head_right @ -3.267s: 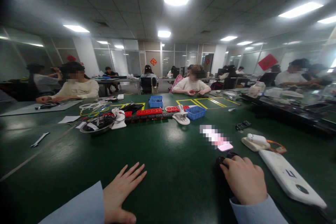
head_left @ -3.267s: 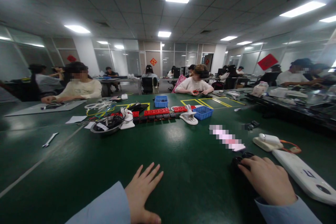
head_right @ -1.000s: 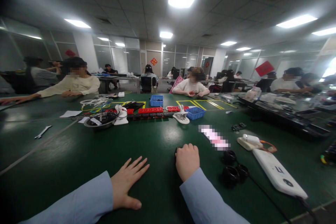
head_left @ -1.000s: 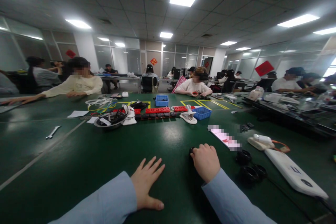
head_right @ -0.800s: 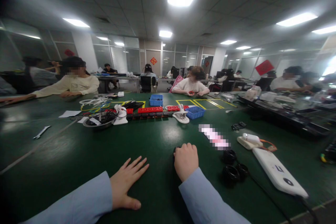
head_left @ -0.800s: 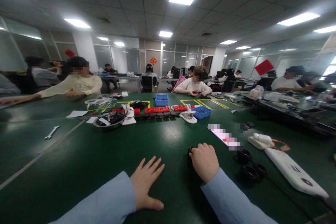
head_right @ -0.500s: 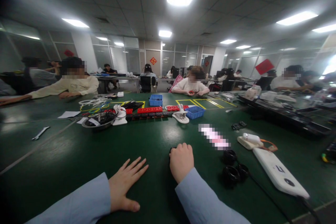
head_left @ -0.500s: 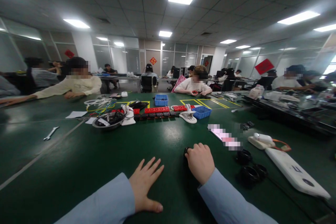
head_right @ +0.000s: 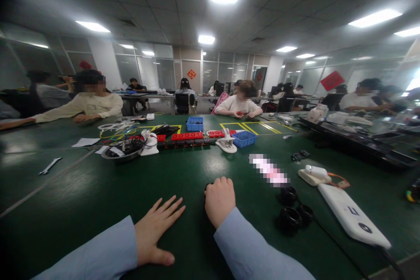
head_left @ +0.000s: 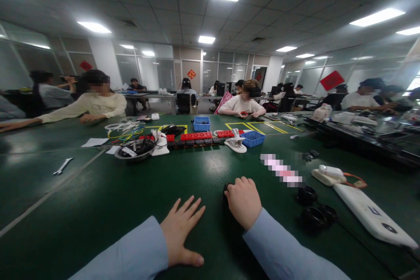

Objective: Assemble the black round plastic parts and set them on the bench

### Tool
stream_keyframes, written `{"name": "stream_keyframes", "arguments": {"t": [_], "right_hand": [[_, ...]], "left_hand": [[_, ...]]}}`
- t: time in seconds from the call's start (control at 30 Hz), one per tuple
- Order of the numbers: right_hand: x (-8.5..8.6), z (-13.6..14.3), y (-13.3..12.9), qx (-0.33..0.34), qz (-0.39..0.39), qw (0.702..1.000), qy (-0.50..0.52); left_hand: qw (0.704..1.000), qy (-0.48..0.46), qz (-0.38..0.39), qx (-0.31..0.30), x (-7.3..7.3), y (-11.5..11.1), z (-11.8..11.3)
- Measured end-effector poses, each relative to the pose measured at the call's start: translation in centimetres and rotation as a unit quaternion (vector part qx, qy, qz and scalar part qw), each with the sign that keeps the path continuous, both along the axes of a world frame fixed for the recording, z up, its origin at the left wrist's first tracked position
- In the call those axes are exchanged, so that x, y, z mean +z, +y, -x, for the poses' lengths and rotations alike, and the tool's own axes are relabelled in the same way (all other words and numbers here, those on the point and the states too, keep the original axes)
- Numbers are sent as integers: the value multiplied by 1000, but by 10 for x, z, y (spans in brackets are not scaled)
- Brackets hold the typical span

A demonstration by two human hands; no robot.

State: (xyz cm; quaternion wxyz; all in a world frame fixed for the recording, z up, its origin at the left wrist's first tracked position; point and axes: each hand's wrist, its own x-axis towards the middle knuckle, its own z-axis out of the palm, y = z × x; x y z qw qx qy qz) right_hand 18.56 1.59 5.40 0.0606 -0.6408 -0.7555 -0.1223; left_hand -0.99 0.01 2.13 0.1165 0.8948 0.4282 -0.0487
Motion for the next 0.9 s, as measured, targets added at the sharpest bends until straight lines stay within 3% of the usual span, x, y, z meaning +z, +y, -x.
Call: {"name": "stream_keyframes", "arguments": {"t": [0.27, 0.43, 0.67, 0.9], "right_hand": [[0, 15, 3, 32, -4, 999, 5], [0, 27, 7, 57, -2, 998, 13], [-2, 33, 6, 91, -7, 995, 27], [-7, 45, -7, 160, -8, 986, 41]], "left_hand": [[1000, -3, -10, -7, -3, 0, 1], [997, -60, -37, -18, -10, 4, 8], [980, -138, -131, 64, -24, 16, 17], [967, -189, -155, 77, -29, 15, 16]]}}
